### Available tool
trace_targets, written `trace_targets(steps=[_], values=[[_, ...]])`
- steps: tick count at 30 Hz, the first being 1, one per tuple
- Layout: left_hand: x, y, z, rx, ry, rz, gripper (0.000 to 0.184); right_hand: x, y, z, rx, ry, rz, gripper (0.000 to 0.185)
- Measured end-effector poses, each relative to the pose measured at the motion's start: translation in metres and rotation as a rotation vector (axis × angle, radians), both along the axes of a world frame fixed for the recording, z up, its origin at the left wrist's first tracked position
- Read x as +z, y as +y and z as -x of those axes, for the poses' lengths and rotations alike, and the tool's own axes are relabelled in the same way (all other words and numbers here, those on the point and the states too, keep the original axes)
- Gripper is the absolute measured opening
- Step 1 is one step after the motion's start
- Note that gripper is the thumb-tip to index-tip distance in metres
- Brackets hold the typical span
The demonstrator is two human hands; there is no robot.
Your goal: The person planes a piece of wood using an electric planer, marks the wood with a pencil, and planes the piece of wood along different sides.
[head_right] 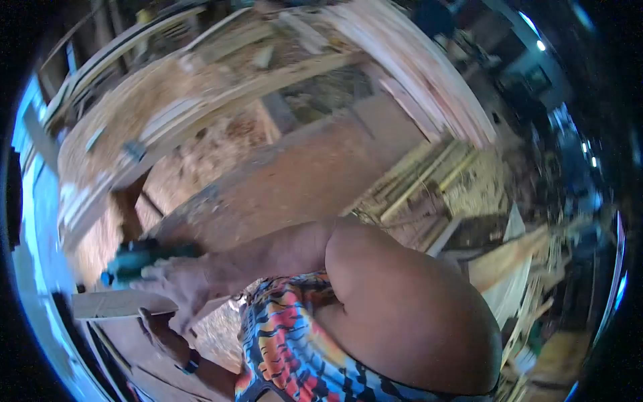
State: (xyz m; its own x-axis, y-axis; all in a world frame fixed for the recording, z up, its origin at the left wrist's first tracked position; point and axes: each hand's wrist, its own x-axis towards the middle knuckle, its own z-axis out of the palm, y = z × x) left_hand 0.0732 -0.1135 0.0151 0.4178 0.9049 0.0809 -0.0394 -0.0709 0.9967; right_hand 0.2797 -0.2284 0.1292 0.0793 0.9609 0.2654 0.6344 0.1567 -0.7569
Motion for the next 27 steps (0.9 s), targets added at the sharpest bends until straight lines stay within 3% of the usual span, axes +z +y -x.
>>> trace_targets(steps=[1, 2, 4, 5, 6, 7, 8, 9, 10, 13, 15, 17, 20, 23, 27], values=[[0.014, -0.019, -0.014, -0.060, 0.021, 0.042, 0.054, -0.010, -0.025, -0.006, -0.058, 0.058, -0.014, 0.098], [0.067, -0.055, -0.050, -0.294, 0.009, 0.132, 0.054, 0.000, -0.059, -0.026, -0.095, 0.118, -0.045, 0.097], [0.093, -0.097, -0.099, -0.556, 0.056, -0.090, 0.040, -0.009, -0.114, -0.072, -0.209, 0.347, 0.101, 0.093], [0.114, -0.118, -0.118, -0.676, 0.109, -0.133, 0.032, -0.023, -0.148, -0.097, -0.342, 0.230, 0.171, 0.088], [0.119, -0.131, -0.130, -0.718, 0.158, -0.130, 0.031, -0.038, -0.183, -0.120, -0.472, 0.108, 0.244, 0.083], [0.115, -0.138, -0.141, -0.738, 0.204, -0.164, 0.030, -0.036, -0.221, -0.136, -0.668, 0.255, 0.292, 0.079], [0.114, -0.149, -0.151, -0.735, 0.218, -0.197, 0.029, -0.063, -0.258, -0.157, -0.837, 0.161, 0.201, 0.077], [0.113, -0.157, -0.159, -0.729, 0.227, -0.229, 0.027, -0.054, -0.295, -0.176, -0.983, 0.139, 0.422, 0.078], [0.111, -0.163, -0.164, -0.755, 0.253, -0.245, 0.028, -0.083, -0.332, -0.195, -1.125, 0.090, 0.368, 0.074], [0.100, -0.170, -0.171, -0.783, 0.322, -0.275, 0.026, -0.099, -0.431, -0.252, -1.317, -0.023, 0.495, 0.071], [0.090, -0.174, -0.173, -0.743, 0.343, -0.267, 0.021, -0.128, -0.487, -0.294, -1.625, 0.148, 0.508, 0.057], [0.080, -0.169, -0.175, -0.719, 0.435, -0.404, 0.019, -0.138, -0.534, -0.326, -1.637, -0.193, 0.459, 0.065], [0.062, -0.157, -0.175, -0.688, 0.513, -0.496, 0.017, -0.127, -0.571, -0.359, -1.780, -0.075, 0.726, 0.078], [0.071, -0.161, -0.182, -0.634, 0.529, -0.434, 0.016, -0.194, -0.608, -0.392, -1.669, -0.165, 0.609, 0.073], [0.074, -0.158, -0.195, -0.637, 0.551, -0.491, 0.018, -0.226, -0.564, -0.373, -1.666, -0.037, 0.361, 0.079]])
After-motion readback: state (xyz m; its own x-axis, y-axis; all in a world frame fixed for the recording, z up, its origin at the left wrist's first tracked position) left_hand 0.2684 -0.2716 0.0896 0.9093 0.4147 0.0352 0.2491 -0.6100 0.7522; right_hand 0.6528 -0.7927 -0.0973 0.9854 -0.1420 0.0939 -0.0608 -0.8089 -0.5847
